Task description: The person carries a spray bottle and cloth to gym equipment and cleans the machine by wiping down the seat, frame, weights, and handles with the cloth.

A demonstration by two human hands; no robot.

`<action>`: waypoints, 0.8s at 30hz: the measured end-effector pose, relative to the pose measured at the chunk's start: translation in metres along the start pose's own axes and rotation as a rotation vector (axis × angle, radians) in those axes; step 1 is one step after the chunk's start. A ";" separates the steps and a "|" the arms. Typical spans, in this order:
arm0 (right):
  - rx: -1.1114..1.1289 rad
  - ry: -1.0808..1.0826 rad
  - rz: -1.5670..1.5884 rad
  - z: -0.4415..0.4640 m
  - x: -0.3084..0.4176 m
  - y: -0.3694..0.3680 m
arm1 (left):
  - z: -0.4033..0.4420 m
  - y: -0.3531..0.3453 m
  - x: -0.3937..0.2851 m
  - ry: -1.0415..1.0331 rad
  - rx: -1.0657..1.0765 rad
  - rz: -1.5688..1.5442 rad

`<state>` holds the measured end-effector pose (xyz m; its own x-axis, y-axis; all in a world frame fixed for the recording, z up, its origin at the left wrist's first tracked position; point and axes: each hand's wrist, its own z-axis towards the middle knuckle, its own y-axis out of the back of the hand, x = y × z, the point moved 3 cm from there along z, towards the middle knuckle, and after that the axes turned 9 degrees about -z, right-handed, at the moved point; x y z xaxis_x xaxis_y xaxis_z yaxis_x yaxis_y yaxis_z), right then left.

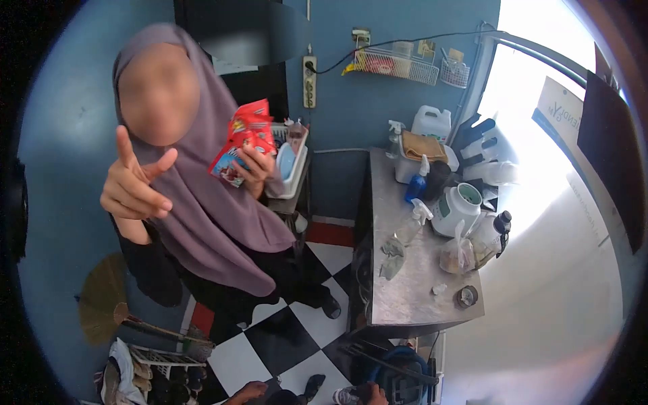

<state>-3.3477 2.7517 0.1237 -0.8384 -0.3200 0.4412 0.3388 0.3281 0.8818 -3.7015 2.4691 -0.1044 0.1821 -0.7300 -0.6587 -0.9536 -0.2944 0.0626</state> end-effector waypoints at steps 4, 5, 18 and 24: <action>-0.005 -0.045 0.110 -0.018 0.031 0.060 | 0.024 -0.036 -0.056 -0.289 0.209 0.485; -0.020 -0.073 0.178 -0.027 0.045 0.085 | -0.005 -0.064 -0.123 -0.415 0.248 0.554; -0.634 -0.319 0.278 -0.374 -0.048 0.219 | -0.297 -0.479 -0.252 -1.119 1.240 0.662; -1.189 -0.851 -0.120 -0.660 -0.088 0.248 | -0.527 -0.663 -0.135 -1.208 1.754 0.869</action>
<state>-2.9080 2.2742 0.4136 -0.7372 0.4555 0.4991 0.0419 -0.7063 0.7066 -2.9678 2.4378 0.3377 0.2142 0.4299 -0.8771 -0.0326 0.9006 0.4334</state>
